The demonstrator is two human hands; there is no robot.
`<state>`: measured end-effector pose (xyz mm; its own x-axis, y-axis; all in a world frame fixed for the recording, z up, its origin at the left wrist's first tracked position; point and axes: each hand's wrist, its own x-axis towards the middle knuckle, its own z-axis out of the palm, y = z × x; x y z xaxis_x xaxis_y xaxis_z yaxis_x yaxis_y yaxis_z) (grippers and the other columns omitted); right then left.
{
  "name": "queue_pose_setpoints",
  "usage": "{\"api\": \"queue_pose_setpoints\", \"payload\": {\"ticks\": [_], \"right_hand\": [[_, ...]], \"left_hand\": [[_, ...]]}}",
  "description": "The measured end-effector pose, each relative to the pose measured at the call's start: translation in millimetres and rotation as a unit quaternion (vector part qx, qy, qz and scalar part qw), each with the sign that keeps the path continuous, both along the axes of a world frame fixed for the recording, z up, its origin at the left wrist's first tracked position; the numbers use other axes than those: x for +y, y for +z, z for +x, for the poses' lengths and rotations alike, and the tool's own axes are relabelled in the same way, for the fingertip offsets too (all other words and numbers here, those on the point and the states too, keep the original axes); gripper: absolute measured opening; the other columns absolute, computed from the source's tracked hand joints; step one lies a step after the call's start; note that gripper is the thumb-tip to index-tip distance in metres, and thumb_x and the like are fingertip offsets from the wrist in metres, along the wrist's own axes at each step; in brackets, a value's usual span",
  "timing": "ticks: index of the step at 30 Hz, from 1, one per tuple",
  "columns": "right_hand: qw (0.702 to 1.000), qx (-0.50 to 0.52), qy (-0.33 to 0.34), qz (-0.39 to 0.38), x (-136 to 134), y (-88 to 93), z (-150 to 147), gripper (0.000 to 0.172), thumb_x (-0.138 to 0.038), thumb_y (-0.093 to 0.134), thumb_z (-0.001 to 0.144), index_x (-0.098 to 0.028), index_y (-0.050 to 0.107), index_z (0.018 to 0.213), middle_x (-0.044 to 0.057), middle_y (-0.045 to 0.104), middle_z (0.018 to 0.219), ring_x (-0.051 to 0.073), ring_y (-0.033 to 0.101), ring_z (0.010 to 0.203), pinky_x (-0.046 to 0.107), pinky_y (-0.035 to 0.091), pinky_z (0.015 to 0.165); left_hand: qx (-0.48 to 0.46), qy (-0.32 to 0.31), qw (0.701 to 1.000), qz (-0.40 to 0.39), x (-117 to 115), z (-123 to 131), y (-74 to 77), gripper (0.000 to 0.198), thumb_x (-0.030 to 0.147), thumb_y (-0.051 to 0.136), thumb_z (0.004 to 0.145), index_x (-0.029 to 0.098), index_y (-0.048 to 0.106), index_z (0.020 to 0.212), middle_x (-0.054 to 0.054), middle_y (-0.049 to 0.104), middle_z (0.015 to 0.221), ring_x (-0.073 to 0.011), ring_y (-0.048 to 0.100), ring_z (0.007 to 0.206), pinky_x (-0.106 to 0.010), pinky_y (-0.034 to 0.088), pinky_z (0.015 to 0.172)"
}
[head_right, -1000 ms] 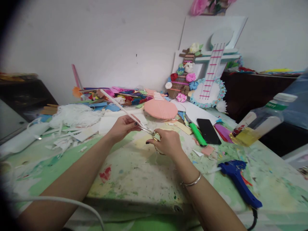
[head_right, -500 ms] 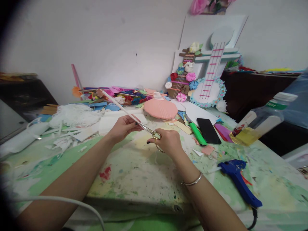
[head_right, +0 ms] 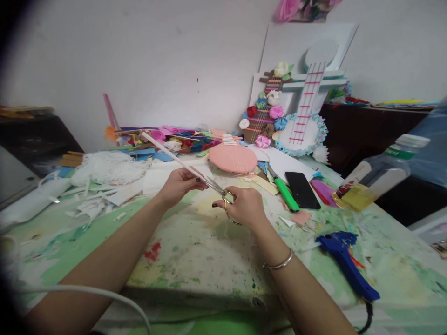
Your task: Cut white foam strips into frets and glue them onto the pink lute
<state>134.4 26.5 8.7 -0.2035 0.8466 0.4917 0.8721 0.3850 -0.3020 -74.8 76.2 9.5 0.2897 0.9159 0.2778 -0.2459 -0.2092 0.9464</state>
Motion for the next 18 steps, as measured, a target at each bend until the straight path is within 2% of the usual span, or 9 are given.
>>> {"api": "queue_pose_setpoints", "payload": {"ticks": [8, 18], "right_hand": [[1.0, -0.02, 0.002, -0.002, 3.0, -2.4, 1.0, 0.049, -0.068, 0.057, 0.068, -0.023, 0.072, 0.079, 0.001, 0.059, 0.051, 0.014, 0.051, 0.051, 0.024, 0.028, 0.053], [1.0, -0.008, 0.028, 0.006, 2.7, -3.8, 0.2, 0.047, -0.067, 0.06, 0.067, -0.023, 0.071, 0.079, -0.001, 0.057, 0.05, 0.011, 0.043, 0.047, 0.023, 0.027, 0.052]], "left_hand": [[0.016, 0.048, 0.999, -0.006, -2.5, 1.0, 2.7, 0.027, 0.026, 0.075, 0.063, 0.008, 0.064, 0.08, -0.009, 0.071, 0.072, -0.0211, 0.069, 0.067, -0.036, 0.056, 0.07], [0.027, 0.0, 0.999, -0.032, -4.9, 6.8, -3.7, 0.026, 0.026, 0.076, 0.062, 0.008, 0.068, 0.078, -0.01, 0.072, 0.07, -0.0221, 0.069, 0.066, -0.034, 0.056, 0.067]]}}
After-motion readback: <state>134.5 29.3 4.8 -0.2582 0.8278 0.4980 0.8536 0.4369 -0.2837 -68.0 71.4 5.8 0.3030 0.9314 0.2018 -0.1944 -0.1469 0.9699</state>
